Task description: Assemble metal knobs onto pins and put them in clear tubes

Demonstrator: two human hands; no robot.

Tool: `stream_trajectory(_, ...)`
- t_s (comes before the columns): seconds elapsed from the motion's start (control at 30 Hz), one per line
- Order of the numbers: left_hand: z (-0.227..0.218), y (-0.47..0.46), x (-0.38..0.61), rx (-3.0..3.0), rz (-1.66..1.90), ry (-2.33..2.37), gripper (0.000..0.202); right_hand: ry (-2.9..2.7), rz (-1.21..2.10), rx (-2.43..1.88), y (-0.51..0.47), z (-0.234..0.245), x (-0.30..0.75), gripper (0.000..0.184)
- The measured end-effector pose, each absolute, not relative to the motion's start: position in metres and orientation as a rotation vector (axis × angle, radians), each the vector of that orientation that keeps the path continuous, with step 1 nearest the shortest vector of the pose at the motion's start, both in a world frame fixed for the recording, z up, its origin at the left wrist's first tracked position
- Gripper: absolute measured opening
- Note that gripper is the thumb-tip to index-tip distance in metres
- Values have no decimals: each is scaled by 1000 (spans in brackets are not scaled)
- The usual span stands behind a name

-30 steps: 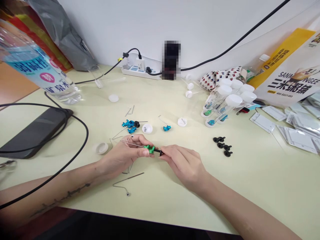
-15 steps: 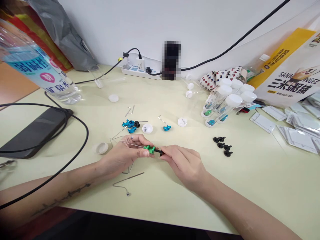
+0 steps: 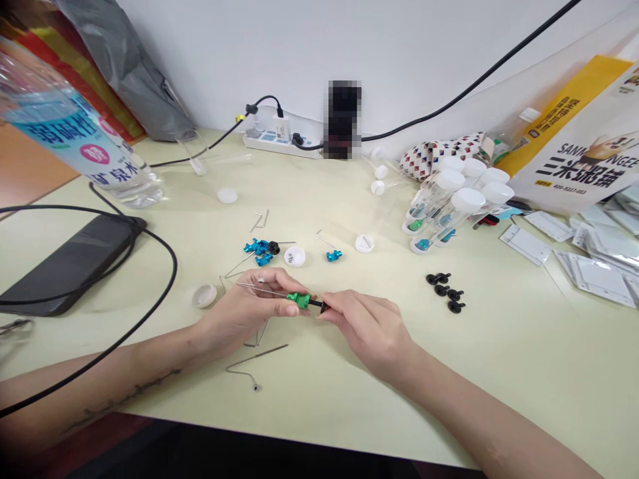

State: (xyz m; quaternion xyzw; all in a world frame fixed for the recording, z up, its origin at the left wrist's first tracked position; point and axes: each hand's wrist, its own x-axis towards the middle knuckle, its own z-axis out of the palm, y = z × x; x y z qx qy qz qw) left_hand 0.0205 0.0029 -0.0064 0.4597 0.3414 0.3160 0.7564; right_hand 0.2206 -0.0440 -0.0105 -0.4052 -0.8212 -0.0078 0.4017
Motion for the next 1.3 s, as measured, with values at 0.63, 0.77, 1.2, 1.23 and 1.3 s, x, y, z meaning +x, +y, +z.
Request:
stream_trajectory(0.63,-8,4,21,925,699,758,15,-2112,-6,-1019,-42,-13,223,20)
stream_trajectory(0.77,-8,6,21,851,751,755,15,-2075,-61,-1094,-42,-13,222,34)
stream_trajectory(1.2,-9,4,21,954,708,758,15,-2076,-115,-994,-45,-14,221,20)
stream_trajectory(1.23,-9,4,21,953,706,764,15,-2075,-116,-992,-45,-14,221,20)
stream_trajectory(1.3,-8,3,21,946,704,773,16,-2075,-116,-990,-45,-14,221,20)
